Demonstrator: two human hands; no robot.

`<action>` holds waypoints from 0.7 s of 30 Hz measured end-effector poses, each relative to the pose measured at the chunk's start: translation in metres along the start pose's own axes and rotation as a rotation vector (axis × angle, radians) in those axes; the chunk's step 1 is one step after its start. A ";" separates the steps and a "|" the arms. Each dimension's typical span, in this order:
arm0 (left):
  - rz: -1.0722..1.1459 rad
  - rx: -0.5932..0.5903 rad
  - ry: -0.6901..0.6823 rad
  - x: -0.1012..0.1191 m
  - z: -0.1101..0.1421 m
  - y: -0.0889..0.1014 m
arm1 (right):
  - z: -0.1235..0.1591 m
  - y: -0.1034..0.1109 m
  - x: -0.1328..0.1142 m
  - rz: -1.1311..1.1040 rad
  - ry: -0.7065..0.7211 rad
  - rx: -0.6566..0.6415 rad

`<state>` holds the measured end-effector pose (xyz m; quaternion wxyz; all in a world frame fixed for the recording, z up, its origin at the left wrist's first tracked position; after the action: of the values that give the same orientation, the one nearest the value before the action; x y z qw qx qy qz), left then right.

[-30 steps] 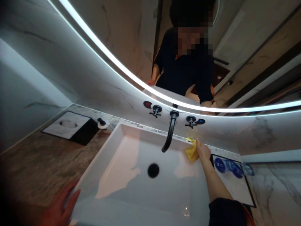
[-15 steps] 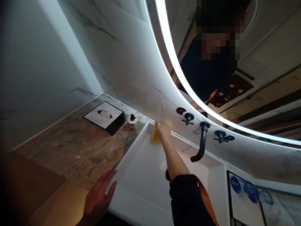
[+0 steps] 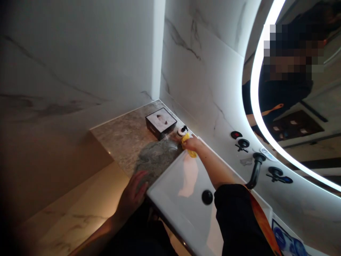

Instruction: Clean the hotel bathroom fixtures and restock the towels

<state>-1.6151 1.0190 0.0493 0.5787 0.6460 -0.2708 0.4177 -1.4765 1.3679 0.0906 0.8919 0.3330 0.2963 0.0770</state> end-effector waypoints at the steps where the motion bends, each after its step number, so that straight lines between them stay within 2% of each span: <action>1: 0.013 0.050 0.038 -0.006 0.009 0.012 | 0.007 -0.011 -0.007 0.006 0.032 -0.011; 3: 0.043 0.123 0.129 -0.019 0.029 0.032 | 0.022 -0.035 -0.022 0.008 0.098 -0.024; 5: 0.090 0.143 0.223 -0.031 0.048 0.047 | 0.038 -0.058 -0.037 0.007 0.162 -0.032; 7: 0.166 0.119 0.305 -0.039 0.060 0.055 | 0.054 -0.079 -0.048 0.019 0.236 -0.040; 9: 0.291 0.056 0.349 -0.039 0.061 0.054 | 0.070 -0.097 -0.059 0.043 0.326 0.001; 11: 0.461 -0.015 0.347 -0.032 0.048 0.048 | 0.086 -0.115 -0.073 0.002 0.373 0.148; 13: 0.641 -0.051 0.263 -0.017 0.024 0.038 | 0.099 -0.138 -0.093 -0.182 0.376 0.320; 14: 0.732 -0.043 0.213 -0.008 0.010 0.034 | 0.103 -0.151 -0.107 -0.316 0.399 0.357; 16: 0.883 0.002 0.158 0.006 -0.018 0.030 | 0.102 -0.176 -0.139 -0.573 0.523 0.298; 18: 0.971 0.040 0.197 0.010 -0.042 0.037 | 0.088 -0.188 -0.163 -0.778 0.633 0.149; 19: 0.953 0.071 0.244 0.006 -0.052 0.047 | 0.078 -0.187 -0.168 -0.879 0.629 0.108; 20: 0.892 0.109 0.279 -0.002 -0.063 0.061 | 0.064 -0.181 -0.166 -0.986 0.574 0.122; 21: 0.808 0.150 0.299 -0.014 -0.076 0.080 | 0.050 -0.171 -0.157 -1.094 0.478 0.195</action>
<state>-1.7063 1.0763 0.0774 0.3530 0.4608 -0.3840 0.7180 -1.5852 1.1568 0.0862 0.6759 0.1859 0.6225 -0.3478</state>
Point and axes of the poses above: each hand's wrist, its own z-axis away from the middle knuckle, its own y-axis out of the back of the hand, x = y × z, the point moved 2 cm from there along -z, towards the middle knuckle, and after that the axes turned 15 degrees about -x, right-handed, at the moved point
